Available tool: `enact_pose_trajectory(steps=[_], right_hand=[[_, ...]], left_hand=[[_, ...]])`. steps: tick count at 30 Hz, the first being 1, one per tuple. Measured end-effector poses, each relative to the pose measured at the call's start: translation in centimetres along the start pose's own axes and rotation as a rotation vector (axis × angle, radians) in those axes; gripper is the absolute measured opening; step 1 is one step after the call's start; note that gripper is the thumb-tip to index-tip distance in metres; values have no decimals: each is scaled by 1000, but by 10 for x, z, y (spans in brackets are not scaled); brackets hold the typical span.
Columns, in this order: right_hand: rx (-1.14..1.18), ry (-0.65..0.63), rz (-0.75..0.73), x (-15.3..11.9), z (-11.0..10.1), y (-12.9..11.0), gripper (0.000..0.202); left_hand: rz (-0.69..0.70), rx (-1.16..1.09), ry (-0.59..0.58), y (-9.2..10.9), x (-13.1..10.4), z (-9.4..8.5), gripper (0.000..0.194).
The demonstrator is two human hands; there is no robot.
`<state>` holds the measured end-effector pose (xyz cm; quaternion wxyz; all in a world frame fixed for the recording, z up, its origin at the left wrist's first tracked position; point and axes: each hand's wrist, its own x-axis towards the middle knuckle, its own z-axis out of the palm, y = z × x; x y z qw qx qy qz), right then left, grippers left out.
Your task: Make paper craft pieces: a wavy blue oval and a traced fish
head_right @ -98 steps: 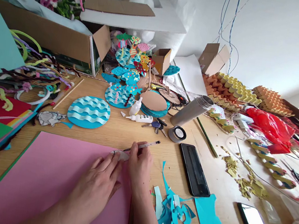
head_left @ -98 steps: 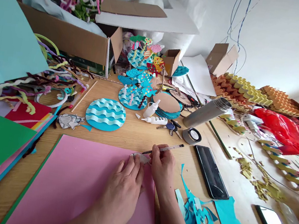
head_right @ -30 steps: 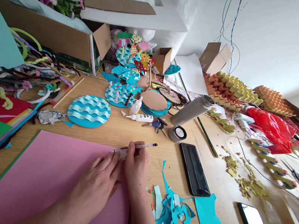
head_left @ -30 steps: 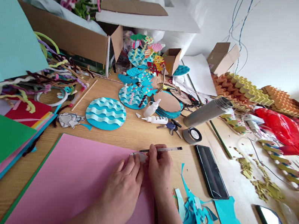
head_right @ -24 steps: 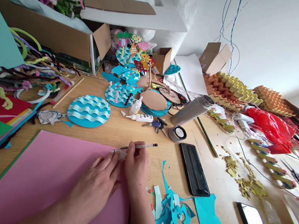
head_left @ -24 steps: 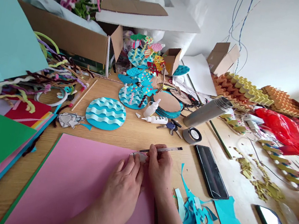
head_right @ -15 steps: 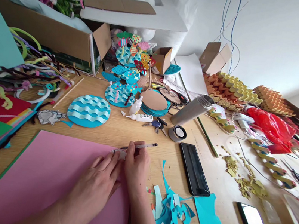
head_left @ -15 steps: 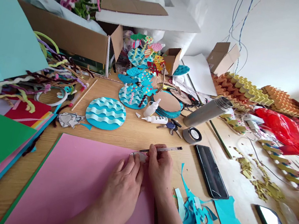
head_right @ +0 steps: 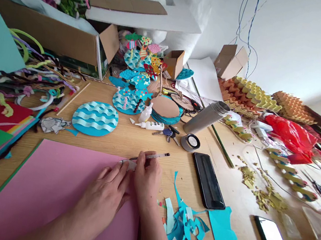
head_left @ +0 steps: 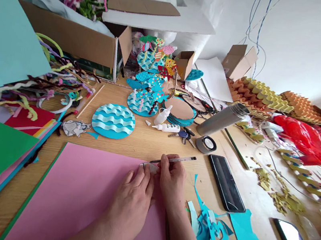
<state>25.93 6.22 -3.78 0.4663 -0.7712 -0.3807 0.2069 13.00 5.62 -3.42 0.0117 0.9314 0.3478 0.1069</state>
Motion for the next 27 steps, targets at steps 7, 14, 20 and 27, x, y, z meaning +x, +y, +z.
enact_pose_trajectory(steps=[7,14,20,27], right_hand=[[7,22,13,1,0,-2,30],[-16,11,2,0,0,-1,31],[-28,24,4,1,0,-1,30],[-70,48,0,2,-1,-4,29]], left_hand=[[3,-2,-6,0,0,0,46],[7,2,-20,0,0,0,45],[5,7,-6,0,0,1,46],[8,1,-7,0,0,1,46]])
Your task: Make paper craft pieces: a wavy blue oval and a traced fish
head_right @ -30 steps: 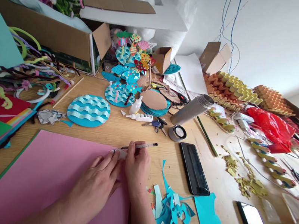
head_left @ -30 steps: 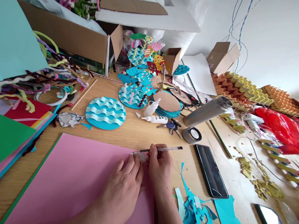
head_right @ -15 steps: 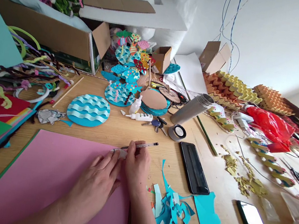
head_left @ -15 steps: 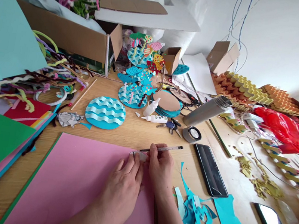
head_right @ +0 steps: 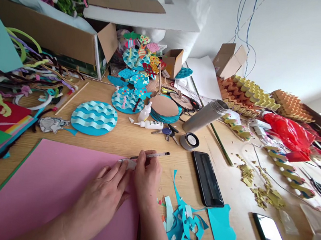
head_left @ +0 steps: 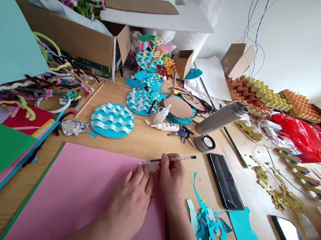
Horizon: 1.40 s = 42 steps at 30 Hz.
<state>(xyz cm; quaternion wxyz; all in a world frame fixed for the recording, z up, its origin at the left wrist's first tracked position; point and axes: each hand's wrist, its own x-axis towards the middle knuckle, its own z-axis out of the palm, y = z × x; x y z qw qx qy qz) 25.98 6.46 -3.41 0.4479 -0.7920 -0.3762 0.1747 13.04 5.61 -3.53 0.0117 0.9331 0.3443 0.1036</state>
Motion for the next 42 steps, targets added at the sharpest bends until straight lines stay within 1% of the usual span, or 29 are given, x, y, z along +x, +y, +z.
enact_pose_trajectory(steps=[8,18,24,29,37,42], right_hand=[[-27,20,-40,0,-2,-4,28],[14,14,-5,0,-3,-5,27],[100,0,47,2,-3,0,29],[94,16,51,2,-3,2,29],[99,9,82,1,-2,0,32],[72,11,61,1,-3,-2,34]], left_hand=[[1,1,3,0,0,1,46],[-2,1,-17,1,-1,-2,44],[-7,-8,-25,0,-1,-3,45],[0,-4,-28,0,-1,-3,45],[-1,-4,-19,0,0,-2,46],[2,-1,-34,0,0,-3,46]])
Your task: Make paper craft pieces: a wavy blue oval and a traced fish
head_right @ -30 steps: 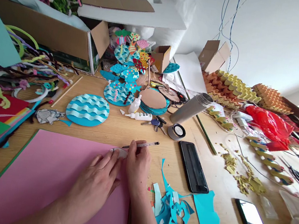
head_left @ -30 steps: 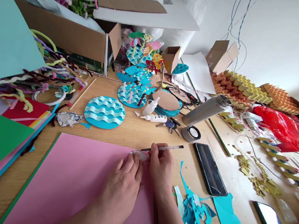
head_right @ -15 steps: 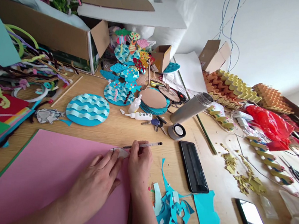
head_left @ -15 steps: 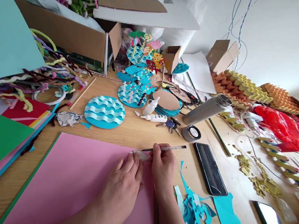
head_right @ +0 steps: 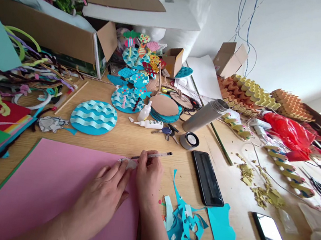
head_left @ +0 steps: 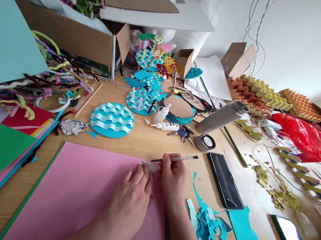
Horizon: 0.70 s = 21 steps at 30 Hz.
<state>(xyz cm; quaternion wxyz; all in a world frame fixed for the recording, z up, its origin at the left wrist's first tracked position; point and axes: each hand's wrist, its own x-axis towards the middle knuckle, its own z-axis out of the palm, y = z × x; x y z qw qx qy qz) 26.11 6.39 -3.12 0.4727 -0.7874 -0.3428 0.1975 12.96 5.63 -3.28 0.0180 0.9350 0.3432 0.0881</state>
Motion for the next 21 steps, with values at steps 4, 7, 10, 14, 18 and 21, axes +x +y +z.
enact_pose_trajectory(steps=[4,7,10,14,18,21], right_hand=[[-20,0,-11,0,0,0,34],[-1,3,5,0,0,1,34],[16,4,13,1,0,3,33],[4,7,3,1,0,3,31],[-28,12,-6,1,-1,1,30],[-28,15,-19,0,-1,0,31]], left_hand=[[3,1,1,0,1,0,46],[3,5,4,0,1,0,46],[2,9,8,1,0,0,45],[4,15,10,1,-1,-1,45],[4,8,9,0,1,-2,45],[2,2,-2,0,1,-1,45]])
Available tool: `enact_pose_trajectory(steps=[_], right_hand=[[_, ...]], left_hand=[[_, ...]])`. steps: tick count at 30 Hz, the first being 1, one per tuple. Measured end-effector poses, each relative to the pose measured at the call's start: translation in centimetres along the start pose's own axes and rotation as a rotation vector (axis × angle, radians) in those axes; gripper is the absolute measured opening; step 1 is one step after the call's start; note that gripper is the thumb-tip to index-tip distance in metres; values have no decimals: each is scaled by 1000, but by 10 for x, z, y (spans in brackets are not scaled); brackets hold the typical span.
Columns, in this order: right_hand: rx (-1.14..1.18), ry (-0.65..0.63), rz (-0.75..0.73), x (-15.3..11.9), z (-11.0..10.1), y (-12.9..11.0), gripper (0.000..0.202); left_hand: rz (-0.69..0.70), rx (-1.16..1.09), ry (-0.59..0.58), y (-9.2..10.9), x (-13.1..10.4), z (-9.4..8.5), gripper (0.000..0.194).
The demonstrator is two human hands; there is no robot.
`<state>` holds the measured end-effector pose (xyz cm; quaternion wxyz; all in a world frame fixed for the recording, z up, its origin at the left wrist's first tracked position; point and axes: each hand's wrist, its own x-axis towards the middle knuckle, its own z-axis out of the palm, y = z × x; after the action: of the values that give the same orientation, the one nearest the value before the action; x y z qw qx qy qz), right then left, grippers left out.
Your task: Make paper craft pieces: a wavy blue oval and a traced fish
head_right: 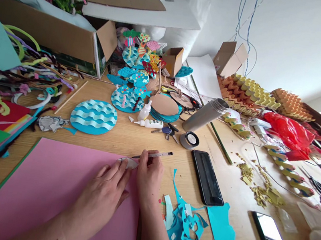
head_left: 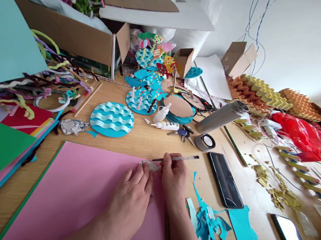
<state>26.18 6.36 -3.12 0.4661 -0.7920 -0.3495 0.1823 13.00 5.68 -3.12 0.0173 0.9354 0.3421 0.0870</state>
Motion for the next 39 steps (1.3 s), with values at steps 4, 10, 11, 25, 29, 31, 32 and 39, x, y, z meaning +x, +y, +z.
enact_pose_trajectory(steps=[4,10,11,25,29,31,32,39], right_hand=[[10,-9,2,-1,1,0,33],[5,-4,6,0,1,1,31],[3,-3,7,0,1,1,30],[-43,38,34,1,-1,5,29],[-23,22,29,2,-1,5,29],[-19,9,25,2,-1,5,28],[-14,6,28,2,-1,5,28],[63,16,50,3,-2,4,27]], left_hand=[[-2,7,-9,0,-1,0,44],[0,5,-7,0,-1,0,45],[1,6,-7,1,-1,0,46],[3,3,-8,1,-2,0,45],[-3,3,-4,0,-1,2,45],[-5,-3,-10,0,0,3,45],[-5,-7,-12,0,0,3,46],[-4,-23,-18,0,-1,4,47]])
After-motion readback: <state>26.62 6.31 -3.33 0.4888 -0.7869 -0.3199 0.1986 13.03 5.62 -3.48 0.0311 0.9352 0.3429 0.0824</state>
